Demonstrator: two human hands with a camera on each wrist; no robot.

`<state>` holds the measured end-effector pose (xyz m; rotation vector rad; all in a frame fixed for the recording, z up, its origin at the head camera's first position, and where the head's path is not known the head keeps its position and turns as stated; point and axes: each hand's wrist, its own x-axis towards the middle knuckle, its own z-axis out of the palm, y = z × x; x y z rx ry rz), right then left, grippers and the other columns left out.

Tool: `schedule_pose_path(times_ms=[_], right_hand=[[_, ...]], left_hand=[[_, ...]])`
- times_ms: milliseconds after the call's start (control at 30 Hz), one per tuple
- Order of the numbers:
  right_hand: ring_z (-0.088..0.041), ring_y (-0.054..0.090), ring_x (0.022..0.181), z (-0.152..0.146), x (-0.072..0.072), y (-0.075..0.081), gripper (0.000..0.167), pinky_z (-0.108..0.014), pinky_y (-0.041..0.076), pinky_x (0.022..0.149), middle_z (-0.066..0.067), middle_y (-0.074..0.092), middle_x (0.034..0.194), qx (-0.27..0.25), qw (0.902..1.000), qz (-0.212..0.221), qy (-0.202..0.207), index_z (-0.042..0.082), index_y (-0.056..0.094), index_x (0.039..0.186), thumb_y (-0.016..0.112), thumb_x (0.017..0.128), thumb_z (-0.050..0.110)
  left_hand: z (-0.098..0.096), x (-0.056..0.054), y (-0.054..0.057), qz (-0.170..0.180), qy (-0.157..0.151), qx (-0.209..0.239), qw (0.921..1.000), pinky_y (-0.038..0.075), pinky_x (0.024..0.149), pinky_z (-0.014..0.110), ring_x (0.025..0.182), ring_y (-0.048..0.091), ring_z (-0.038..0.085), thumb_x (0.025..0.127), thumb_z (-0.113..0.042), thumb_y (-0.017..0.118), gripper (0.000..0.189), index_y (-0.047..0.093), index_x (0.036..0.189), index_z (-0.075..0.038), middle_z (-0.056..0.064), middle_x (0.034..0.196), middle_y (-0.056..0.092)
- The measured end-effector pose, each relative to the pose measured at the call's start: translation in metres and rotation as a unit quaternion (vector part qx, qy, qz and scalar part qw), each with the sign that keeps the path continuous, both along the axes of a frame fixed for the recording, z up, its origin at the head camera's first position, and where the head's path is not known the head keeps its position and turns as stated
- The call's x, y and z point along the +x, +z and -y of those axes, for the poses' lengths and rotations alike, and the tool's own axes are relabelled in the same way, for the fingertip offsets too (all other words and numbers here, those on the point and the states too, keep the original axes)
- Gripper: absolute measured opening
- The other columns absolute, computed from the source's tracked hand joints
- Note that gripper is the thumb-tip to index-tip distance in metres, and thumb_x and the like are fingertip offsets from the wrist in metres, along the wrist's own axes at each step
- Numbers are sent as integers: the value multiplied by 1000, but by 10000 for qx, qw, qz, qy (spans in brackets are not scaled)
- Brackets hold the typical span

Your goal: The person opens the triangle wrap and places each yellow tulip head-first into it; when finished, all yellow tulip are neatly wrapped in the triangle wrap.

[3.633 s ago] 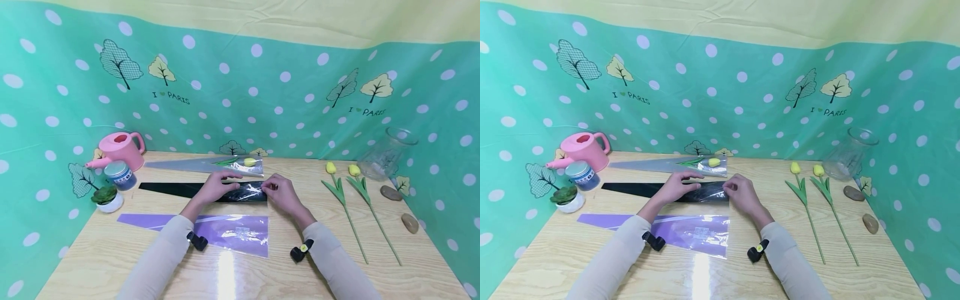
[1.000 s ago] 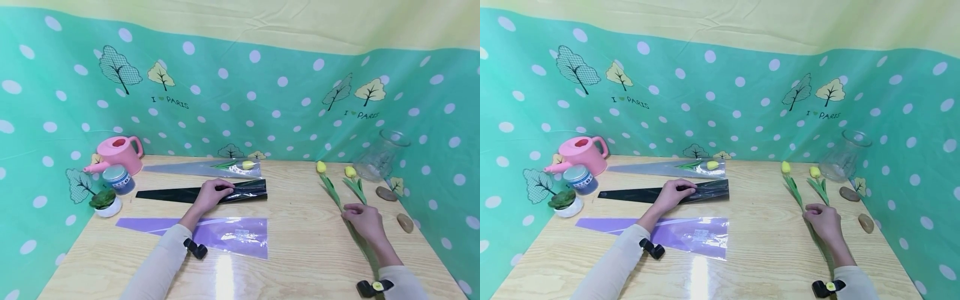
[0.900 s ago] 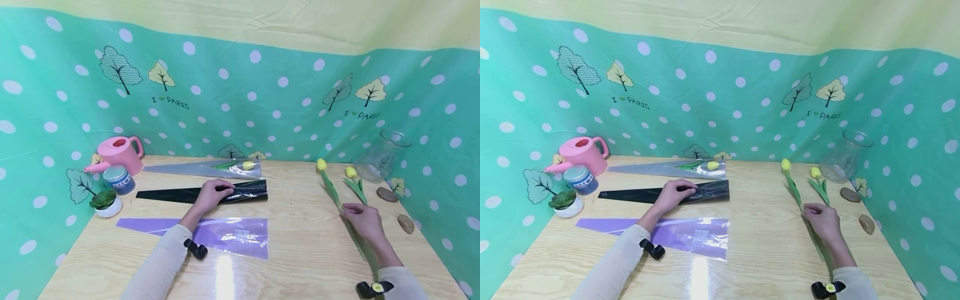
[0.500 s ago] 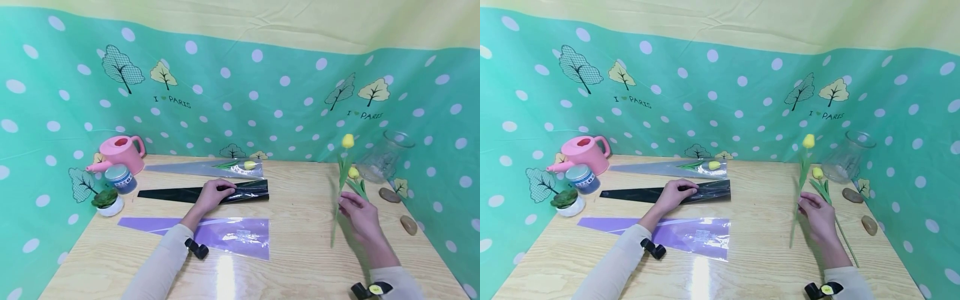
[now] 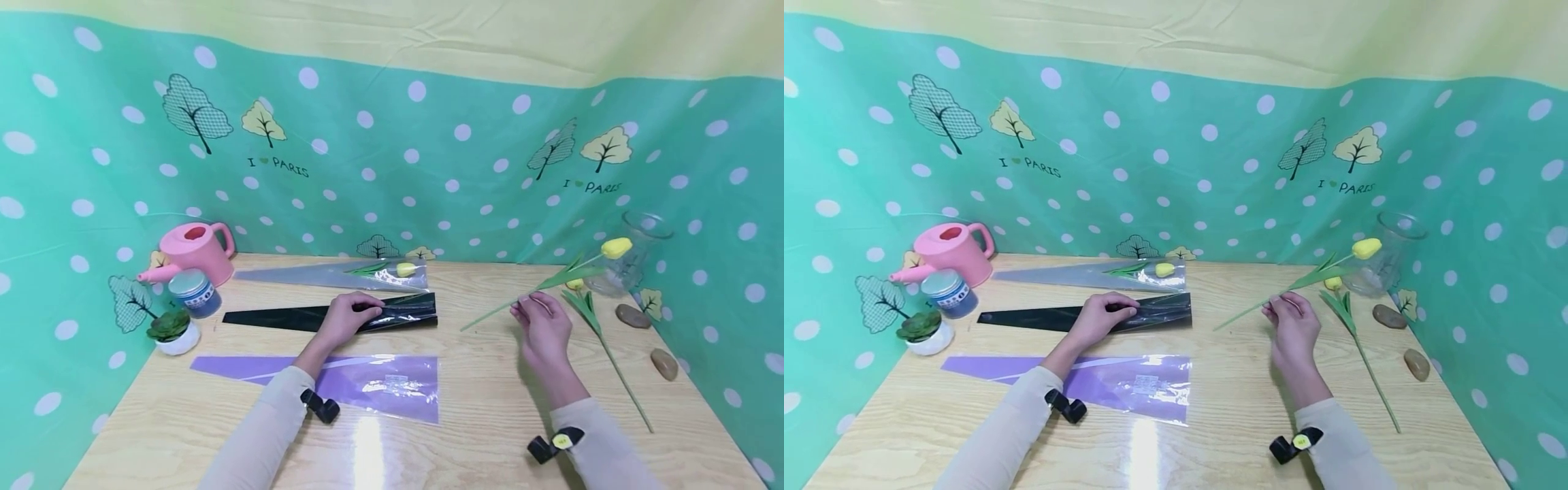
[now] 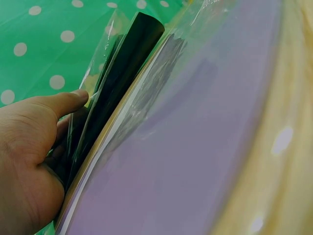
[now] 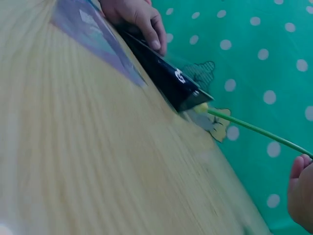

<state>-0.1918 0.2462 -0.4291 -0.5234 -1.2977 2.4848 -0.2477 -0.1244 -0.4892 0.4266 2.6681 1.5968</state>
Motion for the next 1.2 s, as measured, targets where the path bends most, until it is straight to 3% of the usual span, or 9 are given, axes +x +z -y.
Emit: schedule_pose_path(times_ms=[200, 500, 833, 1200], right_hand=[[-16, 70, 83, 22, -22, -8, 19, -21, 61, 83, -4, 71, 88, -49, 9995, 139, -273, 6, 53, 109, 64, 98, -4], [-21, 68, 99, 58, -33, -26, 20, -24, 59, 95, -5, 69, 100, -153, 9991, 352, -198, 7, 52, 114, 64, 100, 2], [-19, 69, 90, 102, -29, -40, 19, -32, 60, 99, -17, 62, 116, -372, 9979, 508, -133, 6, 50, 111, 63, 99, -2], [-22, 70, 97, 117, -21, -43, 16, -33, 60, 100, -13, 67, 108, -453, 9969, 629, -154, 5, 55, 107, 65, 97, -3]], left_hand=[[1, 0, 1, 16, 59, -28, 10000, 54, 104, 45, 115, 69, 21, 94, -26, 77, 12, 81, 105, -29, -5, 114, 77], [-1, 1, 0, 13, 52, -29, 10000, 52, 108, 45, 117, 69, 21, 95, -25, 77, 13, 81, 107, -26, -4, 114, 77], [-1, 0, 0, -33, 61, -18, 10000, 52, 108, 46, 117, 68, 22, 94, -24, 77, 13, 82, 106, -25, -3, 113, 77], [-1, 1, 0, -72, 68, -45, 9999, 52, 108, 46, 116, 69, 23, 94, -22, 77, 13, 82, 106, -24, -2, 113, 77]])
